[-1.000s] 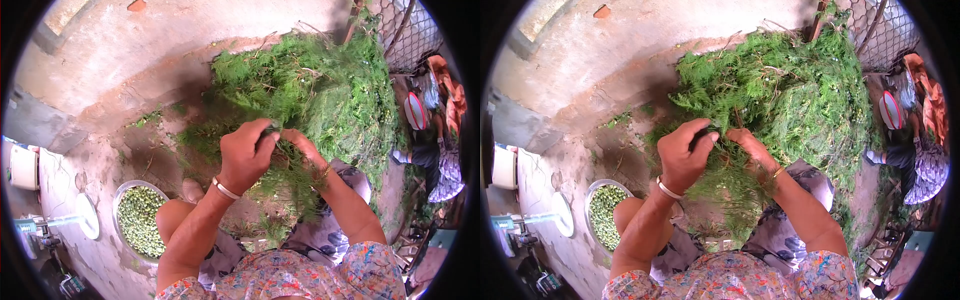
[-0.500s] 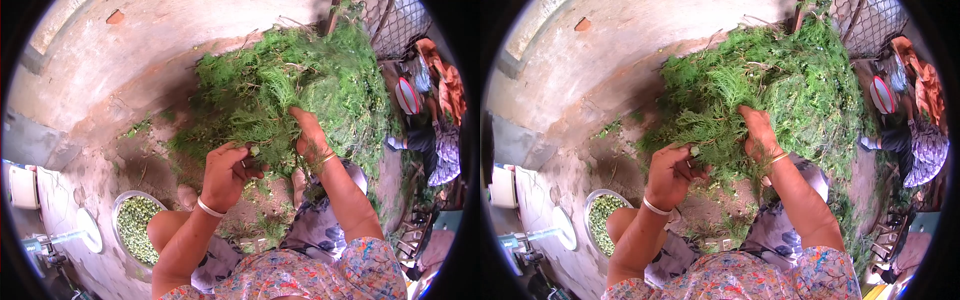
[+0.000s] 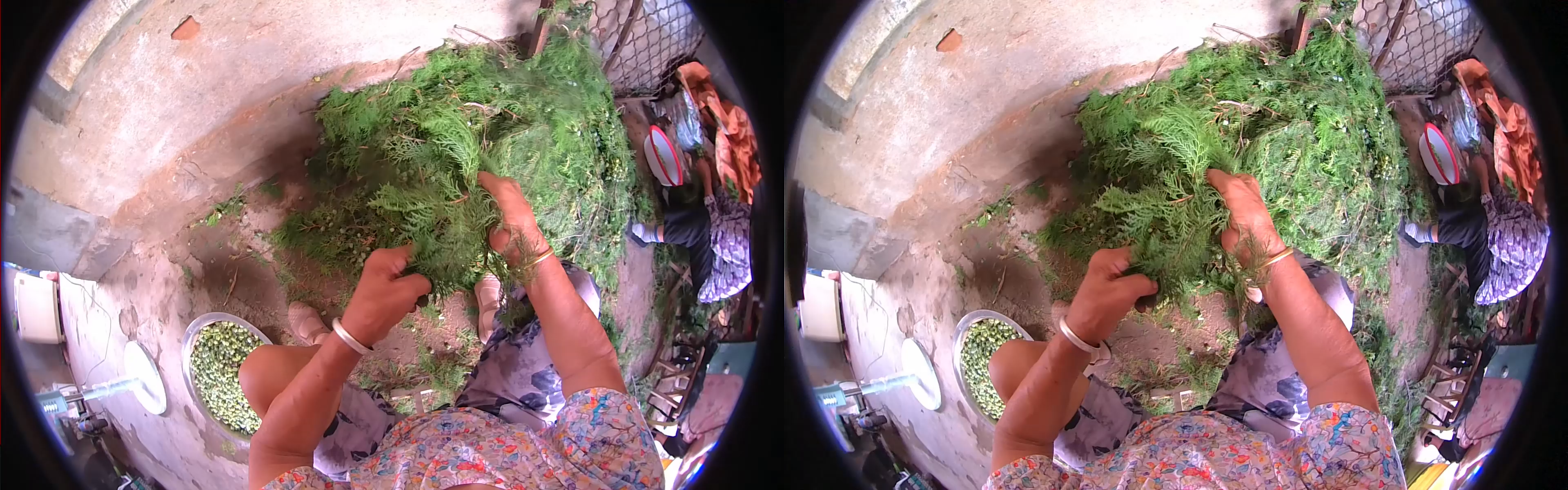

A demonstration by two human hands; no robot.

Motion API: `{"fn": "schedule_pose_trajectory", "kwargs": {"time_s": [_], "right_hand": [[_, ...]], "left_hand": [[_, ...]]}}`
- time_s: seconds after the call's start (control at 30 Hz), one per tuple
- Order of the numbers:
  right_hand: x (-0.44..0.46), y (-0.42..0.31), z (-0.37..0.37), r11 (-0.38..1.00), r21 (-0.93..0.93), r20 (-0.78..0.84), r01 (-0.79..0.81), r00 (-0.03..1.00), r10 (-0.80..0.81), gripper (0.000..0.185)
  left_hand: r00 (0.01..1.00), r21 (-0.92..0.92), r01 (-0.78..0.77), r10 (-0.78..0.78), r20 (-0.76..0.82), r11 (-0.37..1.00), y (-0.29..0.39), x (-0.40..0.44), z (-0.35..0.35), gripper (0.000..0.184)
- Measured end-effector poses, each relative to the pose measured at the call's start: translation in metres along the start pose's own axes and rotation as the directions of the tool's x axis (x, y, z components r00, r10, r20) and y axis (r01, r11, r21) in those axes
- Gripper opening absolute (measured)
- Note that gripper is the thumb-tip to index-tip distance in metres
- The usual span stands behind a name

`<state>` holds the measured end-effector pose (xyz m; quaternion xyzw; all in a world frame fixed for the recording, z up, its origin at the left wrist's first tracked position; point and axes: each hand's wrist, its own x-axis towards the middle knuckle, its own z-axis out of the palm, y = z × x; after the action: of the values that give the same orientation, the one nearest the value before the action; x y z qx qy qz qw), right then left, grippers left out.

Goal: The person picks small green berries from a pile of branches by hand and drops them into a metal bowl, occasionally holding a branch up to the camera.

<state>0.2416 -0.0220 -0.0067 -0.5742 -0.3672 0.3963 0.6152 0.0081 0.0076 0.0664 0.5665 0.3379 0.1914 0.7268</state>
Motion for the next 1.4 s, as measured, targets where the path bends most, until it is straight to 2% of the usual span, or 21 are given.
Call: {"fn": "schedule_pose_trajectory", "kwargs": {"time_s": [0.07,0.13,0.17,0.23,0.33,0.43,0.5,0.57,0.63,0.67,0.7,0.83,0.93,1.0,1.03,1.1,1.17,1.23,1.3,1.33,1.4], "right_hand": [[-0.002,0.003,-0.003,0.990,-0.068,0.110,0.120,0.988,-0.112,0.050],[-0.013,-0.029,0.013,0.898,-0.402,0.051,0.180,0.983,-0.174,0.026],[-0.014,-0.041,0.020,0.898,-0.402,0.052,0.181,0.983,-0.175,0.026],[-0.015,-0.058,0.031,0.965,-0.144,-0.079,-0.219,0.975,0.210,0.034],[-0.005,-0.043,0.022,0.924,0.062,-0.052,-0.377,0.924,0.380,0.032],[0.003,-0.015,0.018,0.957,0.147,-0.055,-0.251,0.964,0.261,0.030],[-0.012,-0.050,0.025,0.936,0.249,-0.053,-0.248,0.962,0.269,0.031],[-0.016,-0.070,0.029,0.907,0.349,-0.056,-0.236,0.961,0.272,0.033],[-0.009,-0.065,0.015,0.744,0.527,0.202,-0.411,0.911,0.360,0.037],[0.000,-0.031,-0.011,0.684,0.564,0.370,-0.463,0.882,0.292,0.042],[0.000,-0.033,-0.008,0.684,0.564,0.369,-0.462,0.882,0.292,0.042],[-0.003,-0.031,-0.005,0.772,0.437,0.371,-0.462,0.874,0.313,0.038],[-0.009,0.003,-0.019,0.998,0.056,0.330,-0.040,0.944,0.019,0.054],[-0.015,0.006,-0.023,1.000,-0.010,0.350,-0.029,0.936,0.031,0.050],[-0.016,0.006,-0.022,0.997,-0.076,0.367,-0.016,0.929,0.042,0.047],[-0.013,-0.002,-0.013,0.978,-0.175,0.417,0.117,0.908,-0.034,0.054],[-0.009,-0.019,0.002,0.595,-0.648,0.559,0.476,0.827,-0.052,0.061],[-0.013,-0.028,0.022,0.668,-0.596,0.500,0.445,0.857,-0.125,0.045],[-0.015,-0.043,0.044,0.886,-0.419,0.330,0.199,0.942,-0.056,0.023],[-0.016,-0.053,0.056,0.959,-0.176,0.182,-0.221,0.950,0.253,0.016],[-0.019,-0.052,0.063,0.956,-0.154,0.178,-0.250,0.945,0.275,0.017]], "left_hand": [[1.000,0.023,-0.009,0.008,0.027,1.000,-0.005,0.000,0.002,0.013],[0.998,0.047,-0.020,0.017,0.056,0.999,-0.012,0.000,0.004,0.013],[0.996,0.111,-0.095,0.094,0.007,0.989,-0.015,-0.001,0.006,0.015],[0.984,0.179,-0.166,0.175,-0.038,0.970,-0.025,0.003,0.005,0.016],[0.930,0.231,-0.347,0.366,-0.042,0.909,-0.037,0.009,0.001,0.020],[0.946,0.542,-0.277,0.323,0.011,0.793,-0.030,0.004,0.000,0.020],[0.993,0.738,-0.069,0.115,-0.012,0.672,-0.030,0.002,0.005,0.016],[0.964,0.708,-0.137,0.258,-0.066,0.693,-0.035,0.008,0.000,0.013],[0.916,0.683,-0.208,0.385,-0.115,0.701,-0.023,0.010,-0.011,0.012],[0.958,0.301,-0.113,0.185,-0.221,0.947,0.000,0.007,-0.017,0.011],[0.972,-0.144,0.011,-0.045,-0.230,0.989,0.016,0.005,-0.022,0.012],[0.991,-0.535,-0.114,0.057,-0.123,0.837,0.031,0.003,-0.032,0.017],[0.964,-0.524,-0.257,0.252,-0.082,0.812,0.032,0.003,-0.029,0.013],[0.923,-0.113,-0.381,0.371,-0.101,0.918,0.031,0.005,-0.023,0.013],[0.923,-0.113,-0.382,0.371,-0.104,0.917,0.029,0.007,-0.019,0.013],[0.776,0.262,-0.527,0.584,-0.239,0.808,0.026,0.009,-0.008,0.013],[0.783,0.271,-0.492,0.557,-0.278,0.827,0.025,0.009,-0.002,0.017],[0.714,0.431,-0.509,0.645,-0.272,0.745,0.019,0.011,0.000,0.018],[0.761,0.465,-0.400,0.569,-0.311,0.790,0.013,0.014,-0.001,0.020],[0.714,0.564,-0.450,0.658,-0.239,0.693,0.002,0.021,-0.005,0.021],[0.662,0.650,-0.488,0.732,-0.159,0.582,-0.004,0.023,-0.008,0.022]]}}
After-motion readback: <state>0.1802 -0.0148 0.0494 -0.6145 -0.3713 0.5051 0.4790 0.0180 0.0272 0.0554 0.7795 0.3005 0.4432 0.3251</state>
